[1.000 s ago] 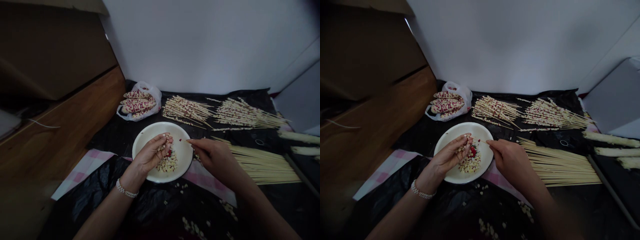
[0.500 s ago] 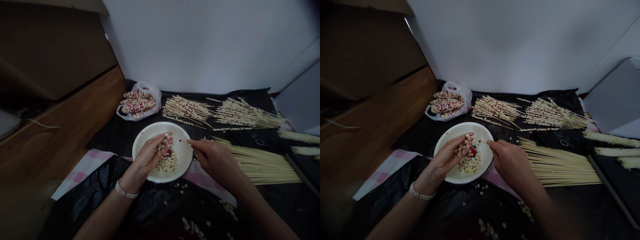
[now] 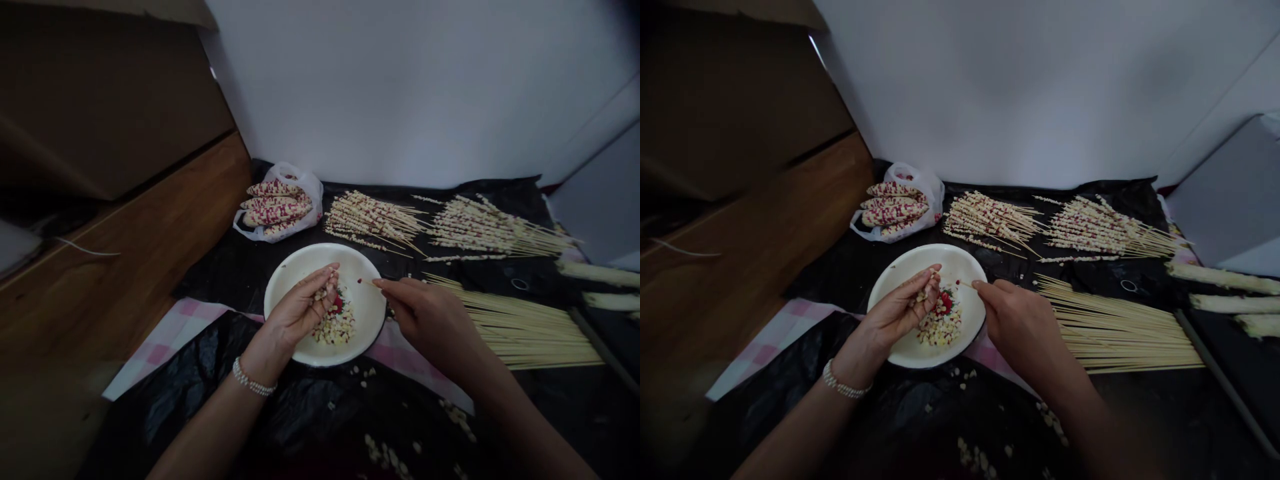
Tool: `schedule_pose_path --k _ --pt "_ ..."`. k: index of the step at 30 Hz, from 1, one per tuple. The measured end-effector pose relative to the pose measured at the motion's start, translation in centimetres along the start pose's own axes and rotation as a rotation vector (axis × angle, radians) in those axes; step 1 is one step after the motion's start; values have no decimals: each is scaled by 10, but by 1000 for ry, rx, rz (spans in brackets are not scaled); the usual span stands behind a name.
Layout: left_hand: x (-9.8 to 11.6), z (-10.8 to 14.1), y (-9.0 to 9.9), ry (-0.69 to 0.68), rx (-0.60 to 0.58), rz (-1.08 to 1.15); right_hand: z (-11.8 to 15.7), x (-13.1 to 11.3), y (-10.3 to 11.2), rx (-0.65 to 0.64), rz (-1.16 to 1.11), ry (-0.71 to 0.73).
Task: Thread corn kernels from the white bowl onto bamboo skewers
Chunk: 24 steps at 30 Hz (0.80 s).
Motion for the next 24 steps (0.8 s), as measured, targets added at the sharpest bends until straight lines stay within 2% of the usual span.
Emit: schedule_pose_path --k 18,24 --pt "-2 -2 4 36 2 11 0 0 2 1 -6 18" --pt "-1 -2 8 25 -14 -90 1 -4 5 17 71 77"
Point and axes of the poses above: each hand's wrist, its own z-axis away from the middle knuckle, its own y-axis out of the back of the hand, x = y × z, the point moved 7 cm from there along -z, towards the middle knuckle, and after that the axes turned 14 degrees about -y, right-handed, at the moved point
